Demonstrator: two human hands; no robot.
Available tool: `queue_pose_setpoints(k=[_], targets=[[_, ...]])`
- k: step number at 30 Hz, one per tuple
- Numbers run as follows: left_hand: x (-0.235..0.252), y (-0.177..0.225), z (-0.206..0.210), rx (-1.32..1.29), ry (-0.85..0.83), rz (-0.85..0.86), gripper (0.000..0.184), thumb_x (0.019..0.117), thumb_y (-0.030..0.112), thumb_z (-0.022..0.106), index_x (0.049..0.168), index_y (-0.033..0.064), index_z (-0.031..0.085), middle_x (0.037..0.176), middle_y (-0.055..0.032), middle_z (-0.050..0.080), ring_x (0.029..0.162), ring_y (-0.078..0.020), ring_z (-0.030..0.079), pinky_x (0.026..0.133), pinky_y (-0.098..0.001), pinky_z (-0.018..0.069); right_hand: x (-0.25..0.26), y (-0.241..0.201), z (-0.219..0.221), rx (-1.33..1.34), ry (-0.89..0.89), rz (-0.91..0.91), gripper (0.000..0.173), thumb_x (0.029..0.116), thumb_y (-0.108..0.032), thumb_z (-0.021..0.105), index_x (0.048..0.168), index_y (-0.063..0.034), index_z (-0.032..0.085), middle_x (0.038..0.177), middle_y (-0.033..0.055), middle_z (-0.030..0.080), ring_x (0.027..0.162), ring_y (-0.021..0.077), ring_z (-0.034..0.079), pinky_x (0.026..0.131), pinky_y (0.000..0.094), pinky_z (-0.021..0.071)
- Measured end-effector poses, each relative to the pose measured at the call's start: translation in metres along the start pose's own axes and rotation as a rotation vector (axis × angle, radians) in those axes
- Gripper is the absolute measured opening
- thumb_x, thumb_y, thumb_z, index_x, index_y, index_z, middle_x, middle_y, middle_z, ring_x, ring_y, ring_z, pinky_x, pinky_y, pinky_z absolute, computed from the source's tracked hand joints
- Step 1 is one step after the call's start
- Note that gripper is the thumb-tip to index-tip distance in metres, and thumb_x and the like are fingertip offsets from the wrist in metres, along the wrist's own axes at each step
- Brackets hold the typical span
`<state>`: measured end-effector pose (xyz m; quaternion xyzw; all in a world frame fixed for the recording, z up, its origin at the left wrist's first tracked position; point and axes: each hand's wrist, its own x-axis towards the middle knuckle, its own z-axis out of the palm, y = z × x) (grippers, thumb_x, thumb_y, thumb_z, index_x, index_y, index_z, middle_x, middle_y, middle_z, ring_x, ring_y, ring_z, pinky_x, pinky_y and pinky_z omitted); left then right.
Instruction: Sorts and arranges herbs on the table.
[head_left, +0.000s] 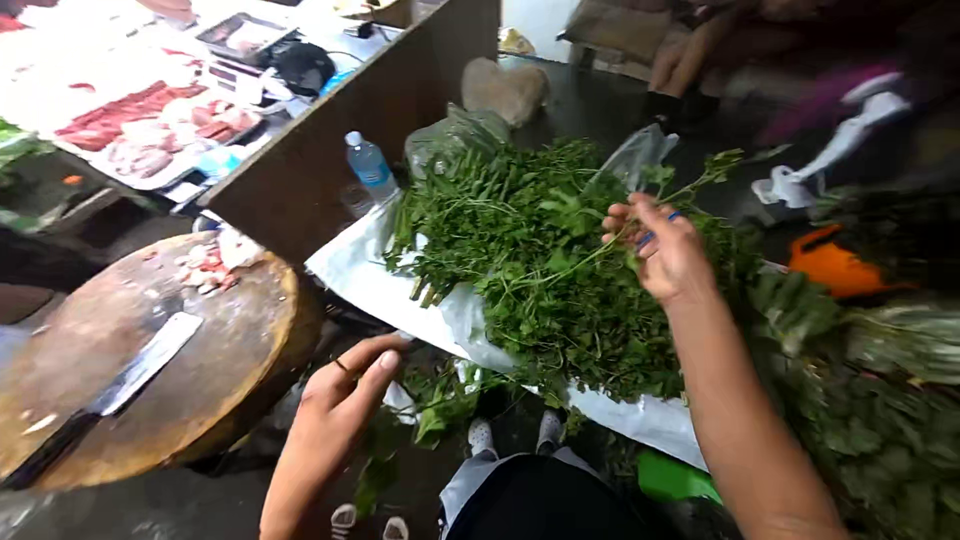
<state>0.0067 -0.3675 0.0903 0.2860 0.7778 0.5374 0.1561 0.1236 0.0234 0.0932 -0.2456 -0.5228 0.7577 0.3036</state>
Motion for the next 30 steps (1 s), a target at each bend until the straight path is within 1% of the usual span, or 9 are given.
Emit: queue_pose_setpoints(k=[4, 6, 10, 13, 19, 22, 24, 27, 30], targets=[[0.037, -0.009, 0.058, -0.125, -0.047, 0.013, 0.022, 0.1001, 0.021, 0.058, 0.107, 0.0087, 0.075, 0.087, 0.0072, 0.070, 0.064, 0.0018, 0.056, 0.059, -0.0188, 0.0488, -0.006, -0.029, -0.030, 0.230, 0.134, -0.093, 0.027, 0.1121, -0.023, 0.039, 0.126, -0.0113, 0.058, 0.109, 0.0027, 0.071, 0.091, 0.0125, 0.072, 0.078, 0.0258, 0.0612], [0.066, -0.010, 0.107, -0.086, -0.032, 0.192, 0.023, 0.1012, 0.017, 0.060, 0.115, 0.0048, 0.073, 0.098, -0.0022, 0.073, 0.079, -0.0038, 0.066, 0.073, -0.0241, 0.0560, -0.015, -0.034, -0.036, 0.293, 0.192, -0.114, 0.027, 0.1124, -0.024, 0.037, 0.122, -0.0125, 0.060, 0.109, 0.0010, 0.072, 0.091, 0.0095, 0.071, 0.076, 0.0218, 0.0599], [0.129, 0.010, 0.194, 0.181, -0.255, 0.467, 0.035, 0.1004, 0.024, 0.064, 0.132, 0.0086, 0.067, 0.103, -0.0115, 0.073, 0.083, -0.0228, 0.070, 0.077, -0.0462, 0.0592, -0.027, -0.038, -0.051, 0.205, 0.234, -0.092, 0.029, 0.1131, -0.026, 0.033, 0.122, -0.0159, 0.059, 0.110, -0.0015, 0.072, 0.092, 0.0098, 0.072, 0.078, 0.0244, 0.0604], [0.168, 0.015, 0.212, 0.405, -0.507, 0.407, 0.018, 0.0997, 0.020, 0.064, 0.108, 0.0077, 0.074, 0.095, -0.0140, 0.073, 0.088, -0.0340, 0.071, 0.078, -0.0613, 0.0567, -0.022, -0.040, -0.087, 0.100, 0.256, -0.083, 0.032, 0.1132, -0.026, 0.030, 0.130, -0.0117, 0.053, 0.120, 0.0043, 0.071, 0.105, 0.0189, 0.072, 0.093, 0.0375, 0.0586], [0.199, -0.017, 0.170, 0.321, -0.549, 0.130, 0.031, 0.1065, 0.030, 0.057, 0.107, 0.0030, 0.073, 0.092, -0.0165, 0.070, 0.080, -0.0296, 0.067, 0.075, -0.0550, 0.0548, -0.003, 0.001, -0.217, -0.113, 0.654, 0.102, 0.035, 0.1125, -0.026, 0.031, 0.136, -0.0063, 0.048, 0.123, 0.0099, 0.069, 0.097, 0.0215, 0.073, 0.082, 0.0378, 0.0609], [0.200, -0.024, 0.152, 0.234, -0.472, 0.081, 0.027, 0.1052, 0.028, 0.060, 0.099, 0.0056, 0.072, 0.077, -0.0059, 0.064, 0.063, -0.0140, 0.054, 0.060, -0.0366, 0.0469, -0.002, 0.043, -0.266, -0.551, 0.790, 0.305, 0.053, 0.1100, -0.034, 0.040, 0.148, 0.0023, 0.043, 0.135, 0.0271, 0.059, 0.109, 0.0389, 0.067, 0.089, 0.0543, 0.0573], [0.193, -0.029, 0.144, 0.139, -0.433, 0.059, 0.021, 0.1042, 0.025, 0.062, 0.100, 0.0086, 0.074, 0.071, 0.0008, 0.062, 0.053, -0.0054, 0.046, 0.051, -0.0248, 0.0402, -0.013, 0.055, -0.263, -0.718, 0.775, 0.341, 0.062, 0.1092, -0.044, 0.042, 0.150, 0.0022, 0.042, 0.140, 0.0315, 0.053, 0.119, 0.0449, 0.062, 0.097, 0.0604, 0.0531], [0.180, -0.027, 0.138, 0.016, -0.406, 0.030, 0.018, 0.1046, 0.022, 0.060, 0.106, 0.0105, 0.074, 0.072, 0.0034, 0.062, 0.050, -0.0023, 0.043, 0.047, -0.0201, 0.0379, -0.038, 0.054, -0.227, -0.910, 0.717, 0.170, 0.047, 0.1061, -0.020, 0.050, 0.147, 0.0026, 0.048, 0.143, 0.0288, 0.054, 0.129, 0.0444, 0.055, 0.108, 0.0628, 0.0425], [0.169, -0.019, 0.134, -0.051, -0.362, 0.080, 0.018, 0.1039, 0.023, 0.061, 0.107, 0.0134, 0.076, 0.071, 0.0051, 0.063, 0.049, -0.0019, 0.044, 0.046, -0.0189, 0.0383, -0.063, 0.039, -0.162, -0.761, 0.514, -0.011, 0.034, 0.1049, -0.012, 0.049, 0.134, 0.0029, 0.058, 0.124, 0.0210, 0.066, 0.105, 0.0294, 0.069, 0.092, 0.0480, 0.0570]])
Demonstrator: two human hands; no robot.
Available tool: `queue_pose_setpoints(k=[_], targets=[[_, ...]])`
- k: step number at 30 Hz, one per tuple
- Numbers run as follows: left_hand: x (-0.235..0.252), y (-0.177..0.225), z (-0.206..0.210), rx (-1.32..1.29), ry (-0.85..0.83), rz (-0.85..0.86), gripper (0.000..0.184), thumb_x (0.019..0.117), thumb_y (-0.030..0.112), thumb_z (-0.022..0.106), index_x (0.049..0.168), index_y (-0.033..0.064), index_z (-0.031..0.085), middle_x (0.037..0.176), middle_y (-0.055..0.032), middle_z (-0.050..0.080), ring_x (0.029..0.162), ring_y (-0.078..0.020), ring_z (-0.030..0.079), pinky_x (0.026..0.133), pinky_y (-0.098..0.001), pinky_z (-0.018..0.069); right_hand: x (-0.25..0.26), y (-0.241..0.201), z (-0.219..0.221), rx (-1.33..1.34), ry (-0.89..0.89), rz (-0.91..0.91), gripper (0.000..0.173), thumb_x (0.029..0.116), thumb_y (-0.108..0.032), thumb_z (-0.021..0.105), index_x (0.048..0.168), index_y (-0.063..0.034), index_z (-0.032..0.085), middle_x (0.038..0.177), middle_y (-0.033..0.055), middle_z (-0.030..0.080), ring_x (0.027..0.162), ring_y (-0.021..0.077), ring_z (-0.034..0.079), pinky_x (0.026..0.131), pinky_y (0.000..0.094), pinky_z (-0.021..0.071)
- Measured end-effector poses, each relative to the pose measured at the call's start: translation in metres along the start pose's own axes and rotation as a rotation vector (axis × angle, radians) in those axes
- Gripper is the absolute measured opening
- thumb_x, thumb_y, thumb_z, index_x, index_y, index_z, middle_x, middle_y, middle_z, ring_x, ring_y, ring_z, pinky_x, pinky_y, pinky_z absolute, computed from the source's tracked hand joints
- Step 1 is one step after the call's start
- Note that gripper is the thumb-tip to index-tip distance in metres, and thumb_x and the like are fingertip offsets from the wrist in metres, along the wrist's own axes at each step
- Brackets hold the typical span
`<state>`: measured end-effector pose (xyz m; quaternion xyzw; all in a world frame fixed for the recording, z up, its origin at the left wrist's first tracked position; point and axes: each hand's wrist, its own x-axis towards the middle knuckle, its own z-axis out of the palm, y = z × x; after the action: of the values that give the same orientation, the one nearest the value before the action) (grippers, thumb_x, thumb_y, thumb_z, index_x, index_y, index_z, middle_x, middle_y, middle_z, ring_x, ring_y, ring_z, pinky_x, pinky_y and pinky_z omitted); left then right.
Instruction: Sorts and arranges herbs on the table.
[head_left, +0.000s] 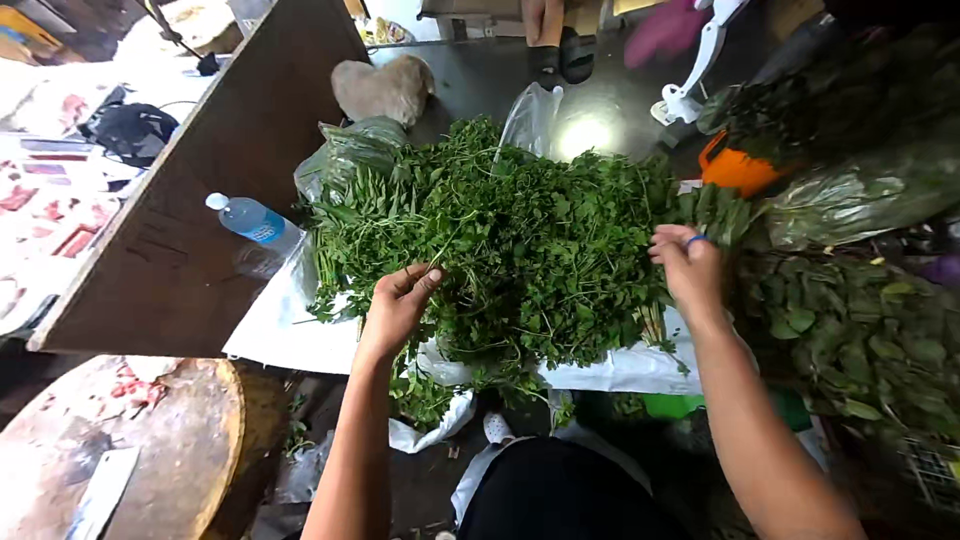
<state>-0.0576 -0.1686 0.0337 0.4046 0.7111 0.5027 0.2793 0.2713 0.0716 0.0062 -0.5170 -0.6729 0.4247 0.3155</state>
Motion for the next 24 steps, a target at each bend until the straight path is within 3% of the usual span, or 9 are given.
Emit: queue_pose_setpoints(k=[4, 6, 8, 10, 13, 17, 19, 22, 24], targets=[[-0.022, 0.021, 0.011, 0.150, 0.000, 0.074, 0.016, 0.1024, 0.022, 0.062, 0.104, 0.0114, 0.074, 0.078, 0.0058, 0.067, 0.059, 0.0000, 0.053, 0.056, -0.0199, 0.0472, -0.032, -0.072, 0.073, 0.669, -0.532, 0.136, 0.046, 0.1107, -0.029, 0.035, 0.143, 0.0026, 0.045, 0.117, 0.0170, 0.071, 0.097, 0.0254, 0.073, 0.088, 0.0423, 0.0608], [-0.043, 0.024, 0.019, 0.278, -0.049, 0.100, 0.023, 0.1027, 0.025, 0.061, 0.111, 0.0076, 0.074, 0.086, 0.0027, 0.071, 0.071, 0.0004, 0.061, 0.068, -0.0207, 0.0532, -0.022, -0.093, 0.104, 0.954, -0.567, 0.256, 0.046, 0.1120, -0.035, 0.035, 0.142, -0.0019, 0.044, 0.117, 0.0142, 0.068, 0.098, 0.0245, 0.072, 0.090, 0.0414, 0.0603], [-0.074, 0.021, 0.014, 0.339, -0.016, 0.120, 0.030, 0.1021, 0.024, 0.061, 0.125, 0.0060, 0.071, 0.081, 0.0009, 0.066, 0.064, -0.0016, 0.055, 0.060, -0.0208, 0.0496, -0.020, -0.118, 0.114, 1.044, -0.536, 0.198, 0.036, 0.1124, -0.031, 0.035, 0.137, -0.0109, 0.053, 0.102, 0.0038, 0.068, 0.083, 0.0145, 0.069, 0.079, 0.0328, 0.0602], [-0.114, 0.028, -0.011, 0.340, 0.164, 0.089, 0.035, 0.1026, 0.022, 0.058, 0.134, 0.0076, 0.066, 0.078, 0.0007, 0.064, 0.060, -0.0037, 0.054, 0.056, -0.0232, 0.0494, -0.030, -0.142, 0.109, 0.895, -0.547, -0.029, 0.036, 0.1125, -0.029, 0.035, 0.137, -0.0131, 0.057, 0.093, -0.0007, 0.067, 0.075, 0.0082, 0.066, 0.072, 0.0264, 0.0589], [-0.151, 0.066, -0.053, 0.182, 0.397, 0.153, 0.037, 0.1071, 0.032, 0.051, 0.137, 0.0147, 0.062, 0.086, 0.0058, 0.067, 0.070, -0.0041, 0.062, 0.064, -0.0240, 0.0554, -0.040, -0.166, 0.104, 0.469, -0.608, -0.473, 0.033, 0.1091, -0.020, 0.044, 0.128, -0.0033, 0.066, 0.108, 0.0039, 0.072, 0.094, 0.0102, 0.068, 0.085, 0.0298, 0.0573], [-0.111, 0.114, -0.040, 0.173, 0.236, 0.258, 0.051, 0.1092, 0.031, 0.044, 0.154, 0.0070, 0.042, 0.141, -0.0060, 0.058, 0.123, -0.0142, 0.061, 0.103, -0.0367, 0.0537, -0.070, -0.210, 0.127, 0.116, -0.816, -0.758, 0.020, 0.1008, -0.017, 0.060, 0.108, -0.0098, 0.078, 0.098, 0.0021, 0.069, 0.089, 0.0074, 0.064, 0.081, 0.0279, 0.0551], [-0.081, 0.113, -0.015, 0.110, 0.205, 0.288, 0.038, 0.1100, 0.025, 0.043, 0.142, 0.0083, 0.057, 0.130, -0.0004, 0.063, 0.108, -0.0060, 0.065, 0.093, -0.0266, 0.0569, -0.087, -0.227, 0.132, 0.094, -0.943, -0.742, 0.007, 0.0935, -0.010, 0.068, 0.094, -0.0050, 0.073, 0.088, 0.0040, 0.069, 0.082, 0.0096, 0.065, 0.075, 0.0308, 0.0537], [-0.073, 0.086, -0.024, -0.175, 0.217, 0.309, 0.029, 0.1102, 0.019, 0.040, 0.124, 0.0070, 0.063, 0.118, -0.0034, 0.071, 0.099, -0.0180, 0.073, 0.090, -0.0375, 0.0627, -0.073, -0.231, 0.095, 0.052, -1.157, -0.467, 0.032, 0.0965, -0.008, 0.069, 0.128, -0.0004, 0.067, 0.115, 0.0089, 0.072, 0.101, 0.0099, 0.068, 0.091, 0.0280, 0.0550], [-0.098, 0.057, -0.079, -0.346, 0.207, 0.211, 0.026, 0.1106, 0.023, 0.044, 0.124, 0.0092, 0.061, 0.113, -0.0050, 0.070, 0.094, -0.0222, 0.073, 0.086, -0.0413, 0.0632, -0.031, -0.186, 0.067, -0.075, -1.082, -0.544, 0.042, 0.1011, -0.013, 0.062, 0.142, -0.0040, 0.058, 0.130, 0.0092, 0.068, 0.113, 0.0105, 0.068, 0.098, 0.0279, 0.0575]])
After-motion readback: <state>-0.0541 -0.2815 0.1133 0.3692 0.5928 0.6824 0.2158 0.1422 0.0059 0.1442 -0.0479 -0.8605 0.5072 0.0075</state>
